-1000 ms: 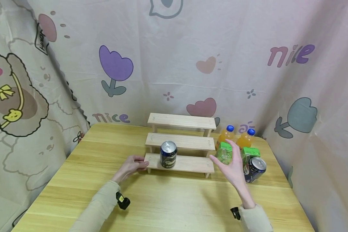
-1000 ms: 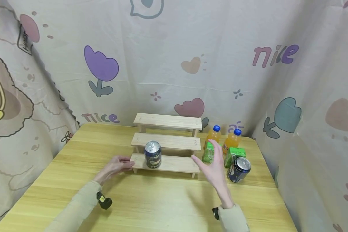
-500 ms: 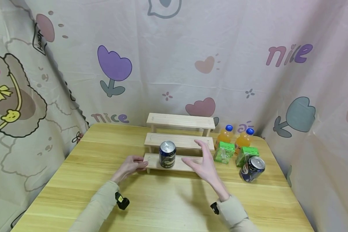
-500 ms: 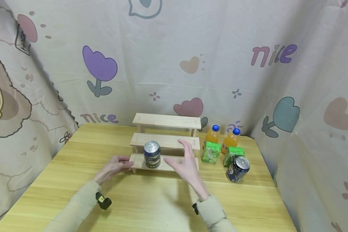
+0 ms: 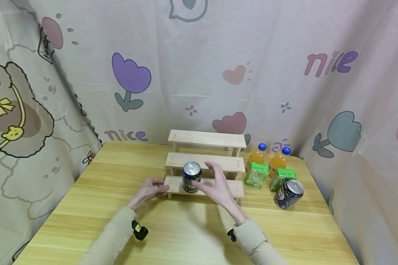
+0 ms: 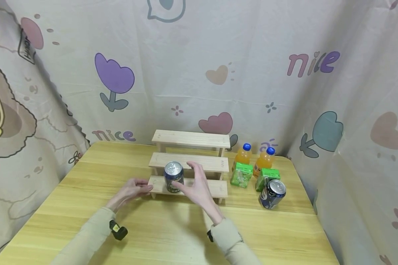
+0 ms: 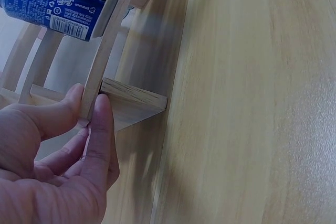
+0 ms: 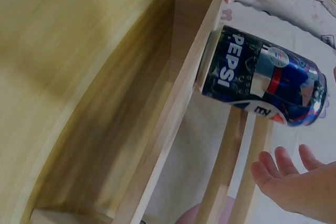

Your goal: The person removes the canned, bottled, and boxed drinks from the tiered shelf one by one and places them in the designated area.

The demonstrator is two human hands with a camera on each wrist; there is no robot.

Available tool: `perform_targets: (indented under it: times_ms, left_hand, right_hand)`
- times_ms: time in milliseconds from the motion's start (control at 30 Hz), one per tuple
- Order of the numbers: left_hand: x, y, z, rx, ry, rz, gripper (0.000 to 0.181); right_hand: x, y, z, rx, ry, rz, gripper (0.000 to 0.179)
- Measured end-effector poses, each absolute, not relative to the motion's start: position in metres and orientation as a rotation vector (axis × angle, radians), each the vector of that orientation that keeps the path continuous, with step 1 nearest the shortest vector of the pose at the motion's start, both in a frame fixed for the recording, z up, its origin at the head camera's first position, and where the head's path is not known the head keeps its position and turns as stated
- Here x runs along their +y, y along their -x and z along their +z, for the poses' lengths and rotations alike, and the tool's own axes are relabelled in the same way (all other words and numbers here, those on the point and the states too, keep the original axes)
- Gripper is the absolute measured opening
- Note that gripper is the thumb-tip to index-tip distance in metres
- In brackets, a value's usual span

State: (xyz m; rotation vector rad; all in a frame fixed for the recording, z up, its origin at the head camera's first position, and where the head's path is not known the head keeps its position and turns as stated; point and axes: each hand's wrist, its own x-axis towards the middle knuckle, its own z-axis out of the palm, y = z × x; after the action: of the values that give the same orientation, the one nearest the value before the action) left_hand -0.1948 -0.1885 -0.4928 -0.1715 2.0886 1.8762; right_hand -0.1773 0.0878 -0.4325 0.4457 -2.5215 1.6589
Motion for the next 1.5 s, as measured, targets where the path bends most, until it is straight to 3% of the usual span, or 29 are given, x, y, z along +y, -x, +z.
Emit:
perform_targets:
  times_ms: [700, 1500]
  left_hand:
    - [-0.186, 0.195, -0.492, 2.093, 0.165, 1.862, 0.053]
    - [-0.189, 0.195, -0.493, 2.094, 0.111, 1.881, 0.053]
  right_hand:
    - [0.055, 0.190, -0.441, -2.428, -0.508, 1.634, 0.069]
    - [0.053, 0.192, -0.442, -2.374, -0.452, 1.581, 0.062]
